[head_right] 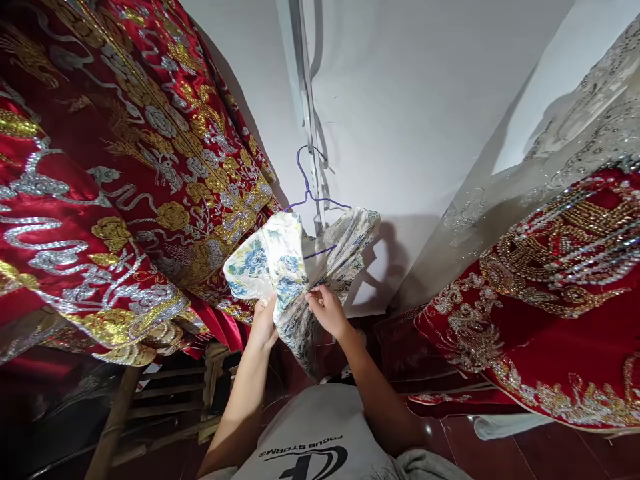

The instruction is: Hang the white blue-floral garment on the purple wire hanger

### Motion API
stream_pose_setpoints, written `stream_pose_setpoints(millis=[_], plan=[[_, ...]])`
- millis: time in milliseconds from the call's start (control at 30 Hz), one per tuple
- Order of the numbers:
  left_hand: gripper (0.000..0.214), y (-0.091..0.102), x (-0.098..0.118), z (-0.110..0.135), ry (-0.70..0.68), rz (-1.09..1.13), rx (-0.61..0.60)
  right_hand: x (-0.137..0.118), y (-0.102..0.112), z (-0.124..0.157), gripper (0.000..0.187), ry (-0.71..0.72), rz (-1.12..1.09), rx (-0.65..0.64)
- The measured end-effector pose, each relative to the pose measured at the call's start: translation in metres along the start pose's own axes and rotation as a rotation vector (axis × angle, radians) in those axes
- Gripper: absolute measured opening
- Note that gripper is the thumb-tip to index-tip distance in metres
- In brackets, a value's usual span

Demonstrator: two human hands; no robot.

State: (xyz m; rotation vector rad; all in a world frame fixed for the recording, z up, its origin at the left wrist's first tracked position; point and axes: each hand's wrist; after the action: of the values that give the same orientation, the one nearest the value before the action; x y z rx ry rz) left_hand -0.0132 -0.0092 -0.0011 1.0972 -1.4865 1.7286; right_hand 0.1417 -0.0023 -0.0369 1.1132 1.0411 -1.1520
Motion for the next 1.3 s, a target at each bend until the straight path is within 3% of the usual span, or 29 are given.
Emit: stream_pose_setpoints(millis=[167, 233, 300, 400, 467, 500, 567, 633, 700, 867, 1000, 1167, 1300], plan=[[0.066, -0.001, -0.003, 0.004, 0.062, -0.002, 0.002, 0.0, 0.002, 0.008, 0.031, 0.042, 0.002, 0.007], [0.063, 0.004, -0.005, -0.001, 0.014, -0.012, 0.037, -0.002, 0.005, 0.011, 0.032, 0.034, -0.086, -0.023], [0.055, 0.012, -0.009, -0.008, -0.108, -0.052, 0.14, -0.004, 0.009, 0.013, 0.032, 0.006, -0.2, -0.017], [0.046, 0.025, -0.02, -0.015, -0.396, -0.191, 0.356, -0.007, 0.013, 0.017, 0.033, -0.05, -0.301, 0.063], [0.046, 0.027, -0.03, -0.01, -0.578, -0.323, 0.42, -0.008, 0.013, 0.018, 0.032, -0.081, -0.302, 0.067], [0.045, 0.026, -0.036, -0.005, -0.638, -0.393, 0.39, -0.008, 0.012, 0.019, 0.031, -0.092, -0.295, 0.051], [0.039, 0.017, -0.047, 0.008, -0.667, -0.518, 0.17, -0.009, 0.008, 0.02, 0.03, -0.104, -0.273, 0.003], [0.031, 0.006, -0.056, 0.02, -0.605, -0.575, -0.116, -0.01, 0.006, 0.022, 0.029, -0.112, -0.234, -0.04], [0.025, -0.004, -0.062, 0.026, -0.532, -0.571, -0.263, -0.012, 0.006, 0.023, 0.028, -0.116, -0.18, -0.072], [0.007, -0.015, -0.063, 0.024, -0.522, -0.58, -0.271, -0.022, 0.014, 0.024, 0.028, -0.156, -0.113, -0.14], [0.023, -0.015, -0.06, 0.017, -0.566, -0.608, -0.364, -0.04, 0.028, 0.017, 0.03, -0.202, -0.163, -0.09], [0.024, -0.018, -0.068, 0.007, -0.595, -0.625, -0.428, -0.093, 0.052, -0.012, 0.028, 0.007, -0.265, 0.029], [0.025, -0.017, -0.083, 0.0, -0.582, -0.639, -0.412, -0.146, 0.056, -0.041, 0.024, 0.111, -0.309, 0.108]])
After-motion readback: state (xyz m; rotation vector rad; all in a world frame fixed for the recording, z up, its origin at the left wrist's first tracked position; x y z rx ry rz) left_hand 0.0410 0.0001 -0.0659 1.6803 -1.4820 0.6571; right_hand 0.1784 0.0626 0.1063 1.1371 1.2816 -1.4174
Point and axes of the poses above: each hand's wrist, its own z-axis away from the middle knuckle, its own y-axis out of the back of the hand, x = y × z, and after that the axes turned 11 degrees about -y, right-handed
